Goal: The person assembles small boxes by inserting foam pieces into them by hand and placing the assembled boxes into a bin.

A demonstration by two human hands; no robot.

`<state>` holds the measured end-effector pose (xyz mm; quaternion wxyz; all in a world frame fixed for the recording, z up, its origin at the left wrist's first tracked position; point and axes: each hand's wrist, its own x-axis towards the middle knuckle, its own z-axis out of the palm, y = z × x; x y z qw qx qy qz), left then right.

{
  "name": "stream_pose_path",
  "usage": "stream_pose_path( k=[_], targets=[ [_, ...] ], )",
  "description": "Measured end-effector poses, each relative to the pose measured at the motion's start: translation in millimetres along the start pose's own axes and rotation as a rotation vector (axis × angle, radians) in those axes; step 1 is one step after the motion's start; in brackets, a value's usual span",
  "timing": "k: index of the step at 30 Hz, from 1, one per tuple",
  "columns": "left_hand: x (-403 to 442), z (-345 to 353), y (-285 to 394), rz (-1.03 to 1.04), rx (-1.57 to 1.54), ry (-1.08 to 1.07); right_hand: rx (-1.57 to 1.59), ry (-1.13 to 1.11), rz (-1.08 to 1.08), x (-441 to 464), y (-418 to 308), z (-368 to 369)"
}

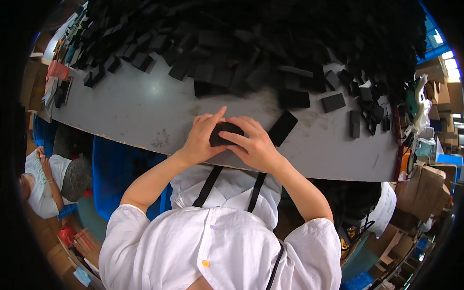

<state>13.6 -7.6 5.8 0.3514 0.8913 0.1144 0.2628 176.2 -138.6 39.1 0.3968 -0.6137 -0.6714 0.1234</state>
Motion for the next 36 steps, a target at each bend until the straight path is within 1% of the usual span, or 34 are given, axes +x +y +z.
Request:
stream_pose_path(
  k=[1,4,8,10,11,12,13,14,15,16,17,18,19,20,21,22,23,24,25,26,27,28,30,31,32,33,34,35,36],
  targets=[
    [0,0,0,-0.004,0.002,0.003,-0.012,-0.009,-0.05,1,0,3],
    [1,-1,-1,0.017,0.012,-0.015,-0.081,-0.045,-0.052,0,0,-1],
    [3,0,0,0.034,0.027,-0.006,-0.048,-0.072,0.005,-4,0,6],
    [4,1,1,0.026,0.027,0.017,-0.211,-0.005,-0.052,-8,2,10],
    [3,1,-3,0.08,0.041,-0.034,-0.223,-0.007,-0.059,-10,-1,5],
    [3,-3,-8,0.134,0.058,-0.082,-0.222,-0.055,-0.062,-9,-7,-2],
    [10,-31,-8,0.046,0.054,-0.314,-0.225,-0.096,-0.066,-8,-9,-9],
    [19,-75,-5,-0.046,0.05,-0.55,-0.269,-0.048,-0.066,-15,-3,-20],
    [21,-129,-3,-0.086,0.099,-0.619,-0.303,-0.008,-0.061,-29,8,-35],
    [19,-164,0,-0.138,0.144,-0.689,-0.377,0.175,0.019,-41,21,-46],
    [18,-165,6,-0.147,0.145,-0.69,-0.507,0.234,0.153,-40,24,-60],
    [18,-163,17,-0.135,0.249,-0.542,-0.599,0.224,0.3,-43,30,-63],
    [17,-158,29,-0.12,0.352,-0.39,-0.521,0.226,0.365,-47,34,-59],
    [16,-129,33,-0.041,0.292,-0.381,-0.443,0.233,0.413,-43,38,-55],
    [14,-86,30,0.035,0.243,-0.363,-0.401,0.243,0.445,-36,35,-47],
    [12,-46,29,0.11,0.12,-0.349,-0.353,0.244,0.477,-30,28,-34],
    [12,-14,30,0.19,0.149,-0.361,-0.244,0.288,0.539,-17,17,-24],
    [13,12,29,0.192,0.192,-0.407,-0.228,0.277,0.513,-14,19,-20],
    [9,33,22,0.161,0.236,-0.409,-0.226,0.28,0.568,-14,22,-19],
    [6,39,20,0.148,0.252,-0.395,-0.227,0.287,0.623,-14,26,-20],
    [4,42,20,0.174,0.291,-0.385,-0.249,0.342,0.619,-13,28,-24],
    [4,38,20,0.201,0.329,-0.382,-0.249,0.351,0.633,-17,37,-28],
    [5,24,19,0.185,0.292,-0.378,-0.076,0.537,0.718,-23,48,-31],
    [13,8,12,0.162,0.178,-0.215,-0.073,0.535,0.699,-19,41,-32],
    [22,-13,3,0.143,0.062,-0.056,-0.059,0.515,0.617,-17,26,-32],
    [37,-44,-14,0.126,0.114,0.155,-0.047,0.497,0.544,-20,13,-29],
    [49,-69,-46,0.077,0.233,0.326,-0.033,0.392,0.526,-27,5,-25],
    [59,-95,-78,-0.021,0.407,0.468,0.06,0.332,0.488,-29,-6,-19],
    [68,-123,-107,-0.137,0.587,0.484,0.095,0.218,0.468,-28,-18,-14]
  ],
)
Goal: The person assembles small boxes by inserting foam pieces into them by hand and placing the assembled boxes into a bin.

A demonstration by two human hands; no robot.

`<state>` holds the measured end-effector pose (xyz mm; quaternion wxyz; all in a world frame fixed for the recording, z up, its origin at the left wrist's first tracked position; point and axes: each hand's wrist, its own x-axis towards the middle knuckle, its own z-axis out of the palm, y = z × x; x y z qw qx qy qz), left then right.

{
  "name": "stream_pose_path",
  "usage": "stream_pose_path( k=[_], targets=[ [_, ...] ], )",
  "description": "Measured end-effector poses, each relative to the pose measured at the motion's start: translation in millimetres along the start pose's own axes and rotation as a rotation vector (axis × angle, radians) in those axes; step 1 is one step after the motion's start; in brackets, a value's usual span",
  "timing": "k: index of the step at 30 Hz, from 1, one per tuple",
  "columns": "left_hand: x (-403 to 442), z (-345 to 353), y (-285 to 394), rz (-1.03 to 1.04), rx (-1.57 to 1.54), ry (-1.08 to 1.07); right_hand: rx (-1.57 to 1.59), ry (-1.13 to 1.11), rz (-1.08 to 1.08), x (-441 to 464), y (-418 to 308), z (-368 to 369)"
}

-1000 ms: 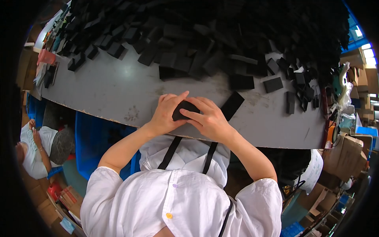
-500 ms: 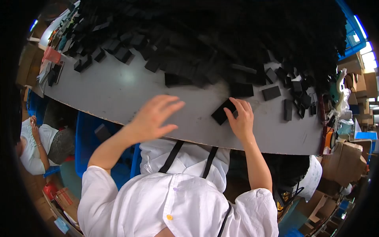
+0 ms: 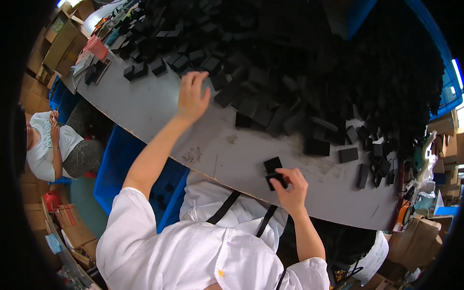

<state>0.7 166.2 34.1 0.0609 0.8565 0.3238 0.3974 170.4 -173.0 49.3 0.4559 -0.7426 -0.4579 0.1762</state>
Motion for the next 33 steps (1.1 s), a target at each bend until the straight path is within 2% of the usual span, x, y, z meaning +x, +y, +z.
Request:
stream_pose_path(
  k=[1,2,3,4,6,7,9,11,12,15,16,18,21,22,24,25,27,29,30,33],
  targets=[
    [11,4,-30,-0.035,0.225,0.009,-0.002,-0.125,-0.113,1,-9,8],
    [12,11,-58,-0.092,0.339,-0.096,-0.001,-0.285,-0.025,1,-18,15],
    [15,15,-76,-0.142,0.448,-0.195,-0.098,-0.182,-0.127,7,-12,26],
    [18,13,-78,-0.127,0.437,-0.19,-0.198,-0.076,-0.223,15,2,36],
    [13,10,-69,-0.166,0.525,-0.331,-0.292,0.137,-0.148,41,18,35],
    [8,3,-58,-0.146,0.51,-0.343,-0.413,0.186,-0.24,50,18,29],
    [-5,-21,-33,-0.179,-0.025,-0.167,-0.421,0.082,-0.364,50,13,23],
    [-22,-51,32,-0.395,-0.68,-0.217,-0.483,-0.048,-0.479,42,13,23],
    [-40,-53,50,-0.313,-0.73,-0.296,-0.492,-0.054,-0.464,39,19,24],
    [-89,-44,74,-0.001,-0.782,-0.542,-0.148,0.071,-0.307,37,23,27],
    [-100,-37,79,0.071,-0.769,-0.656,-0.157,0.069,-0.302,37,16,24],
    [-109,-23,94,0.141,-0.797,-0.576,-0.122,-0.042,-0.493,35,6,24],
    [-106,-12,119,0.13,-0.98,-0.662,-0.24,-0.223,-0.673,26,10,36],
    [-108,-9,123,0.151,-1.001,-0.671,-0.262,-0.207,-0.659,24,10,26],
    [-110,-6,121,0.337,-0.696,-0.638,-0.083,-0.107,-0.509,25,9,4],
    [-108,-7,124,0.417,-0.643,-0.64,-0.036,0.005,-0.447,29,20,-11],
    [-106,-9,128,0.432,-0.628,-0.646,-0.159,0.26,-0.393,57,49,-53],
    [-106,-12,130,0.439,-0.604,-0.649,-0.44,0.484,-0.229,92,92,-101],
    [-105,-13,130,0.434,-0.647,-0.632,-0.525,0.509,-0.119,106,125,-124],
    [-104,-9,126,0.456,-0.692,-0.612,-0.636,0.306,0.011,136,184,-170]
  ],
)
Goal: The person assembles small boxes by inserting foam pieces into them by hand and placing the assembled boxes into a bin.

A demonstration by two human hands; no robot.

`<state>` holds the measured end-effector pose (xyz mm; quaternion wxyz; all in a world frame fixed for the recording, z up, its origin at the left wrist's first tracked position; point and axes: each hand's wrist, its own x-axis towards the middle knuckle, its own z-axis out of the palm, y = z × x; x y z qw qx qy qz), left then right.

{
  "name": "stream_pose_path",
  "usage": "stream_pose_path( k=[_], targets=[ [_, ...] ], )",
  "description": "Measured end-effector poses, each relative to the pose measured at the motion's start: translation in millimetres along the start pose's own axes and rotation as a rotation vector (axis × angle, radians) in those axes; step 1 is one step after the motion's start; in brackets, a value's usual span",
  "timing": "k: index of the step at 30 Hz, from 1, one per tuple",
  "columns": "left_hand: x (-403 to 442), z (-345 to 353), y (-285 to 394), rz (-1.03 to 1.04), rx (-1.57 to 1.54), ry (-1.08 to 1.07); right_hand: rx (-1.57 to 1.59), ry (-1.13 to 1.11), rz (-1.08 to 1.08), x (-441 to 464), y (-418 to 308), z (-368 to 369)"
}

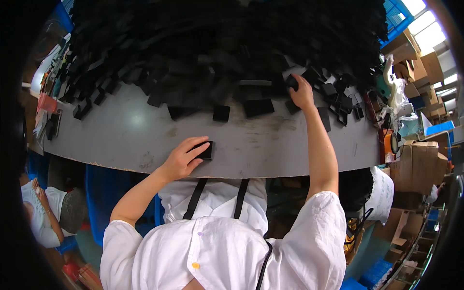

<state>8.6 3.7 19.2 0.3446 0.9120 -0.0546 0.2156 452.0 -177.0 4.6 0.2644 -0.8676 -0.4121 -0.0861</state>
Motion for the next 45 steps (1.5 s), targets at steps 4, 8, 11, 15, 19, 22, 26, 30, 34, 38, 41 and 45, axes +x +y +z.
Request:
stream_pose_path(
  k=[4,8,11,15,19,22,26,30,34,38,41,45],
  targets=[
    [-10,3,-3,-0.01,0.032,-0.014,-0.092,-0.099,0.154,9,-29,-2],
    [-7,-2,8,0.04,0.282,-0.09,0.099,0.142,0.059,-20,-99,-16],
    [0,-4,11,-0.036,0.337,-0.212,0.272,0.026,-0.206,-59,-153,-22],
    [-2,1,2,-0.066,0.257,-0.245,0.351,-0.103,-0.31,-110,-197,-19],
    [-3,4,8,-0.015,0.325,-0.155,0.365,-0.274,-0.356,-134,-202,-4],
    [-2,9,16,-0.103,0.311,-0.105,0.428,-0.293,-0.295,-133,-202,-1],
    [2,17,28,-0.304,0.239,0.342,0.492,-0.32,-0.334,-127,-208,-5],
    [-9,23,7,-0.486,0.115,0.232,0.58,-0.383,-0.387,-118,-220,-4],
    [4,13,15,-0.438,0.11,0.283,0.617,-0.468,-0.436,-109,-231,0],
    [14,9,-1,-0.315,0.021,0.208,0.593,-0.449,-0.443,-103,-228,-2],
    [13,12,-7,-0.333,-0.033,0.165,0.576,-0.495,-0.469,-106,-223,2],
    [13,13,-11,-0.295,-0.037,0.172,0.564,-0.527,-0.57,-107,-228,1]
  ],
)
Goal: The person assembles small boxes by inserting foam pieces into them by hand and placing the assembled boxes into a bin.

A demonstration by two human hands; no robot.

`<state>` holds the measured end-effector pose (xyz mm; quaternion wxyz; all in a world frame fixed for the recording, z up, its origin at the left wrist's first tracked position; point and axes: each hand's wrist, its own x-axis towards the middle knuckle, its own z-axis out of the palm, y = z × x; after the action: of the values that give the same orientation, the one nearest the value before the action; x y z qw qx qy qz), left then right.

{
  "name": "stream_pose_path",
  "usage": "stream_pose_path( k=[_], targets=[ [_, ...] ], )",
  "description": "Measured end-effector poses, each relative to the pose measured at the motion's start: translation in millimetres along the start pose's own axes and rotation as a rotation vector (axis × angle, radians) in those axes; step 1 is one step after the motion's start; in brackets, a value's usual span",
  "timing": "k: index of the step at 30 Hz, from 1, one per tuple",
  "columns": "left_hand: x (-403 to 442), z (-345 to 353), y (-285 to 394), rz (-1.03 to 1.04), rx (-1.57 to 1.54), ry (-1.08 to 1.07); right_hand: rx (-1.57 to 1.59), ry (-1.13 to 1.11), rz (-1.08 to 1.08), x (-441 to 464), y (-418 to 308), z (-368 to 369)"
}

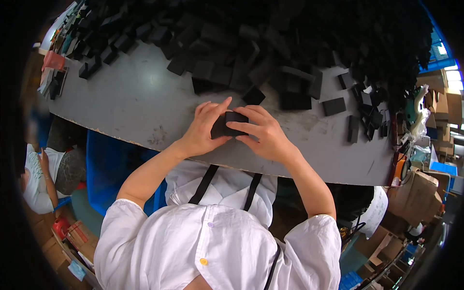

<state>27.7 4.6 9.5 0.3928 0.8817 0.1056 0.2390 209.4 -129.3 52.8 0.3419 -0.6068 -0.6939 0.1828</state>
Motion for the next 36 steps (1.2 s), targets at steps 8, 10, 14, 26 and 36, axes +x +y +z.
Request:
stream_pose_path(
  k=[8,10,14,26,36],
  targets=[
    [-1,5,1,0.033,0.055,-0.016,-0.225,0.172,-0.032,-16,0,23],
    [2,3,-2,0.079,0.088,0.02,-0.238,0.157,-0.032,-15,-4,20],
    [4,-109,-3,-0.135,-0.267,-0.746,-0.205,0.202,0.013,-13,-11,13],
    [3,-238,-236,-0.206,0.761,0.387,-0.322,0.462,0.2,10,27,31],
    [2,-119,-29,-0.207,-0.487,0.174,-0.063,0.519,0.194,5,-15,22]
  ],
)
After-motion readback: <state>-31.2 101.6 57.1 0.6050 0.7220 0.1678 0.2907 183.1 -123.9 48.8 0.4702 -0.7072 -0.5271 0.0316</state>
